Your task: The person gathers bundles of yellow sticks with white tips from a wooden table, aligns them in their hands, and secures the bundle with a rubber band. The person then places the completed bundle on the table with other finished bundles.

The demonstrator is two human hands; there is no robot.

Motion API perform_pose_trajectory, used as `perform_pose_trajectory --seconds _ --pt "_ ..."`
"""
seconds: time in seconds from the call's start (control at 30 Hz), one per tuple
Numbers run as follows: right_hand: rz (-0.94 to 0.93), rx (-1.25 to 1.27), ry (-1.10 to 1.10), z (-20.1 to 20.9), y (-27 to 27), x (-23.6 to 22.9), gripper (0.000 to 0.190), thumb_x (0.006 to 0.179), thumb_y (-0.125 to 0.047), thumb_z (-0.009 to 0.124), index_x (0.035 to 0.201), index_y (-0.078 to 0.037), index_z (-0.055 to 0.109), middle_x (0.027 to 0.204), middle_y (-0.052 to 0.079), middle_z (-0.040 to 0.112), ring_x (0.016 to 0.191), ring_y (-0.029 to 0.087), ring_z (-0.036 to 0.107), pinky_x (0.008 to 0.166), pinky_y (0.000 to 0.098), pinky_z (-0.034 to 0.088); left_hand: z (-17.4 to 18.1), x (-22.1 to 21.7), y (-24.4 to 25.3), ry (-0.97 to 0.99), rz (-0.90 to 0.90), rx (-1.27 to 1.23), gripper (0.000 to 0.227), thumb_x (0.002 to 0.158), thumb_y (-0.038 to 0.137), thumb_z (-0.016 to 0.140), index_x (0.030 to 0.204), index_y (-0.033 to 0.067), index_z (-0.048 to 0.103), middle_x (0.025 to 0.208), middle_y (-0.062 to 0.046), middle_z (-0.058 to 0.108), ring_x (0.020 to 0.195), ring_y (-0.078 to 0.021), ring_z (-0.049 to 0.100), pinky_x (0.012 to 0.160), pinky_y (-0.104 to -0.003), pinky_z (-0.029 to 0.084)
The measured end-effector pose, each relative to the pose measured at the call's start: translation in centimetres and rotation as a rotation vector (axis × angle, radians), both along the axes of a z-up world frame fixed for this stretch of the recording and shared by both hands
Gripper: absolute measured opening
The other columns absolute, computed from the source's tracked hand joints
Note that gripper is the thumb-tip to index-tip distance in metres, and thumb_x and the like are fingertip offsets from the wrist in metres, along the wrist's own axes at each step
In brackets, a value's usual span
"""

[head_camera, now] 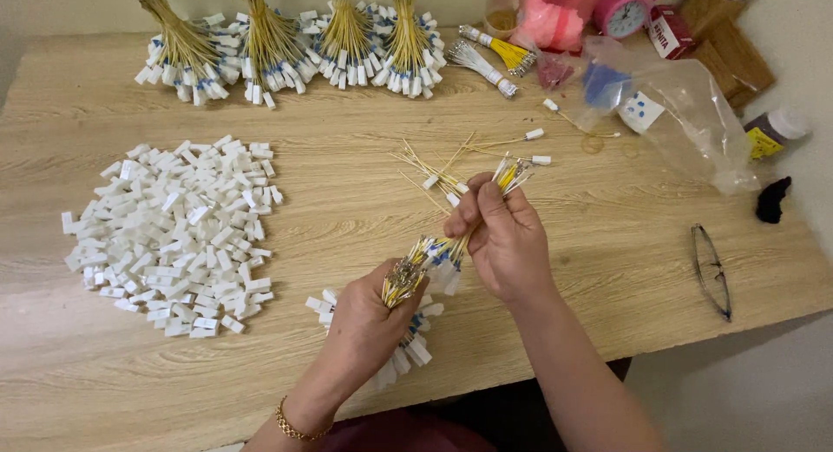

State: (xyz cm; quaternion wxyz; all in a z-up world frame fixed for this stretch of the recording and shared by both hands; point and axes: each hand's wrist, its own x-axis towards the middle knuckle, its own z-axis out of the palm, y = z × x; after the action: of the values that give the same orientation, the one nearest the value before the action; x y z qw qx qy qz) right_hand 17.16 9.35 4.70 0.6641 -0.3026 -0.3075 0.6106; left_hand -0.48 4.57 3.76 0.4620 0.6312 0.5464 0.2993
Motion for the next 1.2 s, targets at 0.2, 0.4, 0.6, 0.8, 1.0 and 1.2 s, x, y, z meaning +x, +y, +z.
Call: perform_pose_trajectory --seconds 0.2,0.4,0.6,0.8,1.0,1.2 --pt "-0.072 0.067 -0.228 -0.2 0.1 1.0 0.016 0.103 -0.018 0.044 0.108 -0.005 0.052 0.073 0.005 0.04 0.065 0.015 0.038 0.063 0.0289 0.038 3.0 -0.5 0.4 -0.058 0.088 -0.265 0.035 0.087 0.031 0.062 0.118 0.0204 0.073 0.078 0.007 0.064 0.069 -0.0071 0.05 0.068 -0.025 0.044" --pt "0.041 0.154 -0.978 -0.2 -2.0 -1.3 0.034 0.099 -0.043 0.038 0.099 -0.013 0.055 0.075 -0.001 0.048 0.068 0.009 0.045 0.065 0.0269 0.042 1.6 -0.1 0.7 -0.323 0.03 -0.009 0.036 0.088 0.019 0.063 0.124 0.0142 0.067 0.087 0.007 0.064 0.071 -0.0041 0.051 0.066 -0.023 0.047" --pt "0.384 -0.069 -0.429 -0.4 -4.5 -3.1 0.041 0.098 -0.025 0.048 0.136 -0.011 0.049 0.13 0.002 0.056 0.117 0.011 0.051 0.101 0.0277 0.043 1.0 -1.1 0.8 -0.364 -0.05 -0.038 0.01 0.072 0.008 0.082 0.073 0.0103 0.072 0.069 0.002 0.071 0.063 -0.0057 0.061 0.057 -0.024 0.058" --pt "0.538 -0.144 -0.023 -1.0 -4.7 -4.0 0.047 0.101 -0.017 0.044 0.147 -0.01 0.037 0.137 0.01 0.052 0.125 0.018 0.049 0.109 0.0312 0.038 -1.2 -1.8 0.8 -0.293 -0.073 -0.024 0.005 0.082 0.013 0.075 0.086 0.0133 0.072 0.072 0.007 0.053 0.067 -0.0066 0.042 0.055 -0.027 0.043" --pt "0.578 0.044 -0.383 0.5 -3.8 -4.2 0.051 0.099 -0.034 0.043 0.144 -0.013 0.032 0.156 0.006 0.027 0.144 0.018 0.025 0.113 0.0332 0.031 -1.2 -1.6 0.7 -0.542 0.11 -0.172 0.014 0.091 0.017 0.065 0.08 0.0094 0.063 0.076 0.003 0.057 0.071 -0.0089 0.047 0.062 -0.027 0.045" --pt "0.097 0.142 -0.83 -4.6 7.2 2.3 0.029 0.097 -0.02 0.053 0.123 -0.009 0.049 0.12 0.007 0.056 0.11 0.014 0.057 0.097 0.0314 0.054 -1.9 -2.7 0.8 -1.061 0.165 -0.379 0.024 0.088 0.012 0.058 0.104 -0.0047 0.065 0.107 -0.023 0.072 0.099 -0.0337 0.07 0.089 -0.046 0.057"
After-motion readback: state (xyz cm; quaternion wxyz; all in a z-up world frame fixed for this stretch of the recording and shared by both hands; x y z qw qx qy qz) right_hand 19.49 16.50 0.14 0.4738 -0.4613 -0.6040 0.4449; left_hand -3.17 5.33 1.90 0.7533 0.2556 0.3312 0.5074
